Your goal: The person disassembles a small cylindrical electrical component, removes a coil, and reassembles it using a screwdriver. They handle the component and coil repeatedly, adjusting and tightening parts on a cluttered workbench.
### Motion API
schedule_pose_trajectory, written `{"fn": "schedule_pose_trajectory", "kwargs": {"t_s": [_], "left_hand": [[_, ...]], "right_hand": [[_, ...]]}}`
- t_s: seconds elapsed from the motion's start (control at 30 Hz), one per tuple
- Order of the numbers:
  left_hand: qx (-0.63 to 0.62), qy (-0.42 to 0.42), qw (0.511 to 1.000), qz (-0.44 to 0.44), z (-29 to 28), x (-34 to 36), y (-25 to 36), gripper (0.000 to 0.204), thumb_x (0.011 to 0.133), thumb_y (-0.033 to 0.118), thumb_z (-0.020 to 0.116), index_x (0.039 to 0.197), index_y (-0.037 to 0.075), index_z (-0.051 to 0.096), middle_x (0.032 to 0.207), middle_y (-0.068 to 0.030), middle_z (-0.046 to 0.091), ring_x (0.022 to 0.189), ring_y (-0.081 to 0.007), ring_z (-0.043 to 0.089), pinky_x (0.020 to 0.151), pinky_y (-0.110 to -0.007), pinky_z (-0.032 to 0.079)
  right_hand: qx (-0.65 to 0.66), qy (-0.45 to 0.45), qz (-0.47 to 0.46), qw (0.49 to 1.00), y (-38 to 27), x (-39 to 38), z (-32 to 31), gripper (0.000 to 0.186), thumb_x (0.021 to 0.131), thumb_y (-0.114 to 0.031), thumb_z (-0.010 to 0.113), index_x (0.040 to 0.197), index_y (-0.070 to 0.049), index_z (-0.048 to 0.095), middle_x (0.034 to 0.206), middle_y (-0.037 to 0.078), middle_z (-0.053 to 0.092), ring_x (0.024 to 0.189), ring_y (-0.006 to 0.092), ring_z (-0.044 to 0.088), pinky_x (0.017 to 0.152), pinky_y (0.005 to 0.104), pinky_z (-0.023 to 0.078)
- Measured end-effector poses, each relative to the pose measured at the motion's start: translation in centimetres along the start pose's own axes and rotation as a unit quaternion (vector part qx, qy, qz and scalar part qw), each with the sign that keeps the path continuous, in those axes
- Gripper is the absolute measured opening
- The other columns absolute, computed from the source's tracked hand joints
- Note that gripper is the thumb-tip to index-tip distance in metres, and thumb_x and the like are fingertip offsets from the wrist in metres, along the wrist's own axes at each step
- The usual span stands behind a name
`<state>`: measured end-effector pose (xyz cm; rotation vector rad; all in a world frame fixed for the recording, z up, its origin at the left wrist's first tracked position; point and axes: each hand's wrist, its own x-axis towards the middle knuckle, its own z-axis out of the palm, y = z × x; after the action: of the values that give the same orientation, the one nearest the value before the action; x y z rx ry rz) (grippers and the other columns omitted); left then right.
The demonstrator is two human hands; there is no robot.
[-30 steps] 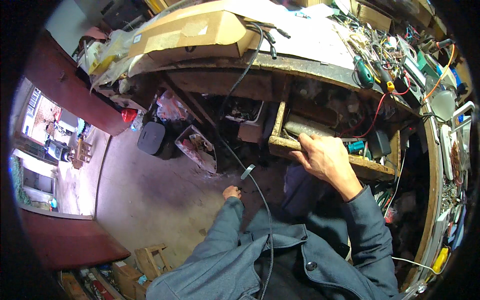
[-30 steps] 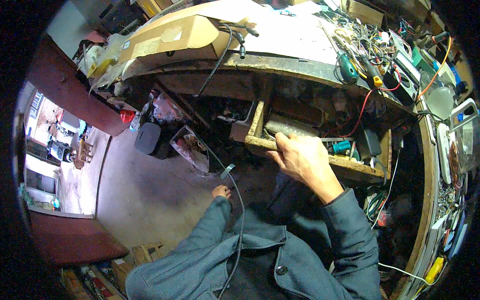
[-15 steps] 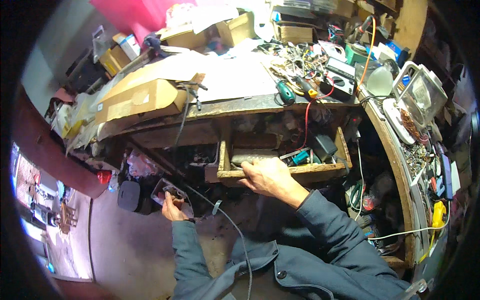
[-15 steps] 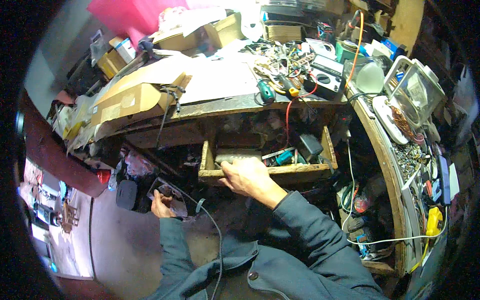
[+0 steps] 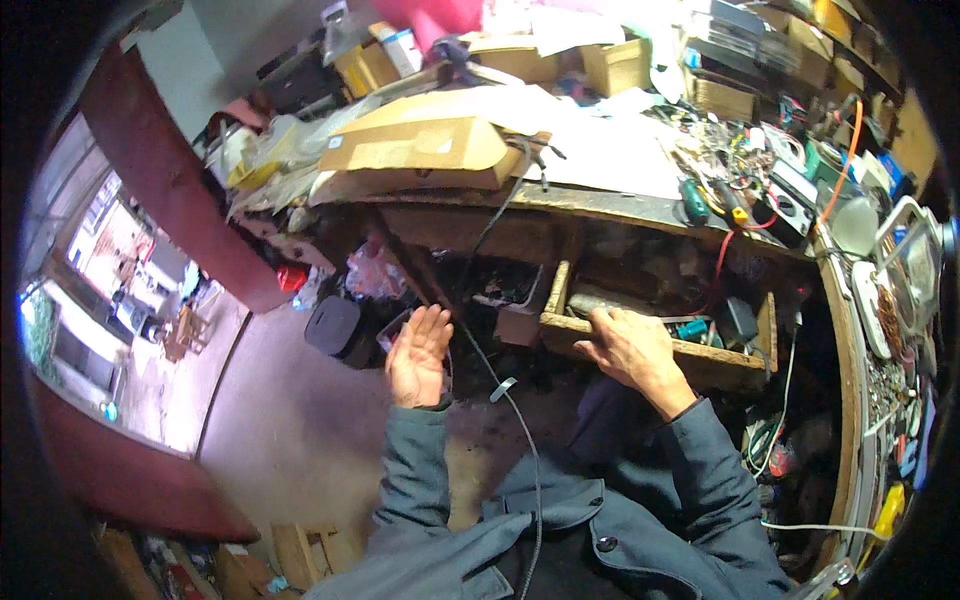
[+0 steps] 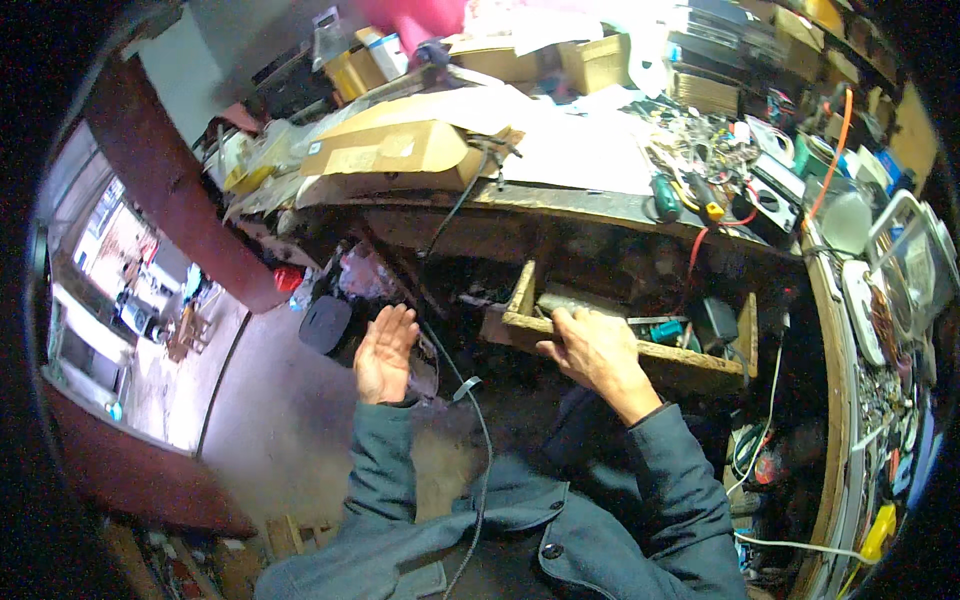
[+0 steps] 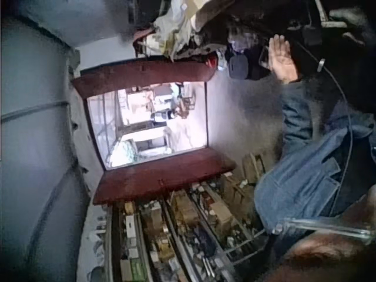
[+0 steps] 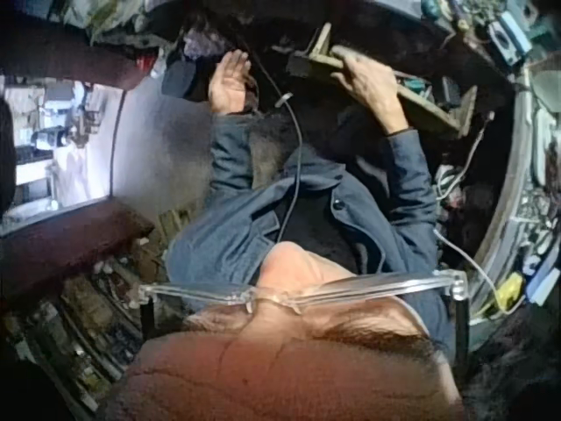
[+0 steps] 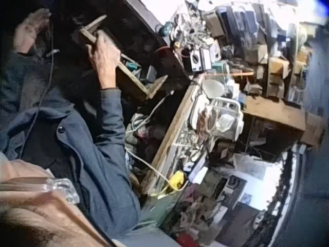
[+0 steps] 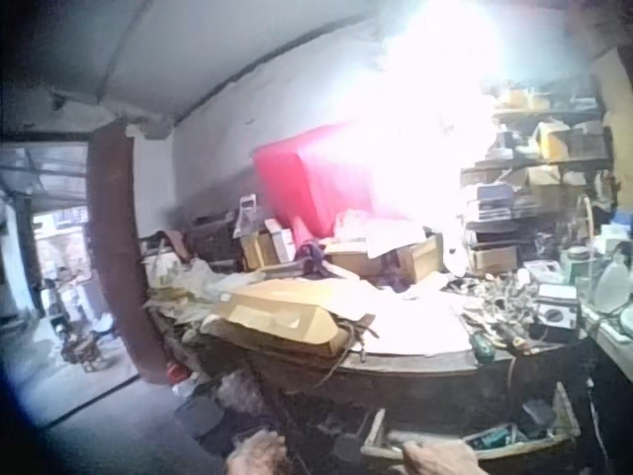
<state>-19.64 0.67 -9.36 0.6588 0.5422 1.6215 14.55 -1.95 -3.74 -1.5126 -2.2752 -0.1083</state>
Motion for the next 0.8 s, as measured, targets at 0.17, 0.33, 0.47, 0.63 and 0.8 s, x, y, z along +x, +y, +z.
{"fn": "schedule_pose_trajectory", "kwargs": {"t_s": [0.17,0.33,0.47,0.63,0.8], "left_hand": [[0.178,0.239,0.953,0.060,-3.0,-1.6,1.3,0.021,0.094,0.021,0.074,0.094,0.001,0.067,0.080,-0.0072,0.067,0.069,-0.0194,0.065,0.067,-0.035,0.060],[0.201,0.212,0.956,0.025,-7.4,-2.2,0.9,0.023,0.094,0.023,0.074,0.104,0.004,0.068,0.098,-0.0106,0.071,0.085,-0.0189,0.067,0.079,-0.038,0.057],[0.256,0.206,0.936,0.124,-2.3,-3.2,0.8,0.069,0.096,0.012,0.067,0.156,0.012,0.034,0.153,-0.0200,0.043,0.126,-0.0268,0.055,0.101,-0.042,0.047],[0.253,0.076,0.942,0.206,6.4,-5.0,1.8,0.049,0.100,0.016,0.058,0.144,0.002,0.043,0.104,-0.0151,0.070,0.086,-0.0201,0.068,0.080,-0.033,0.057],[0.267,-0.167,0.946,0.080,16.2,-3.8,-2.2,0.044,0.099,0.016,0.062,0.137,-0.002,0.049,0.104,-0.0174,0.071,0.091,-0.0250,0.071,0.084,-0.040,0.059]], "right_hand": [[0.024,-0.015,0.000,1.000,-0.5,0.3,0.5,0.042,0.088,-0.050,0.071,0.096,-0.010,0.062,0.087,0.013,0.067,0.081,0.0348,0.070,0.068,0.0466,0.057],[0.049,-0.024,0.012,0.998,-0.5,-0.1,-0.3,0.042,0.090,-0.048,0.069,0.100,-0.008,0.063,0.098,0.015,0.066,0.092,0.0342,0.068,0.075,0.0457,0.057],[0.112,0.002,-0.008,0.994,0.5,-0.1,-0.2,0.042,0.094,-0.044,0.066,0.110,-0.005,0.063,0.099,0.018,0.065,0.094,0.0382,0.066,0.081,0.0474,0.056],[0.229,0.097,-0.010,0.968,2.3,2.1,-2.6,0.022,0.091,-0.030,0.070,0.095,-0.008,0.067,0.092,0.014,0.066,0.090,0.0356,0.066,0.078,0.0452,0.055],[0.134,0.210,0.074,0.966,6.6,8.9,-7.4,0.021,0.090,-0.022,0.069,0.104,-0.005,0.068,0.096,0.018,0.071,0.088,0.0369,0.069,0.080,0.0429,0.055]]}}
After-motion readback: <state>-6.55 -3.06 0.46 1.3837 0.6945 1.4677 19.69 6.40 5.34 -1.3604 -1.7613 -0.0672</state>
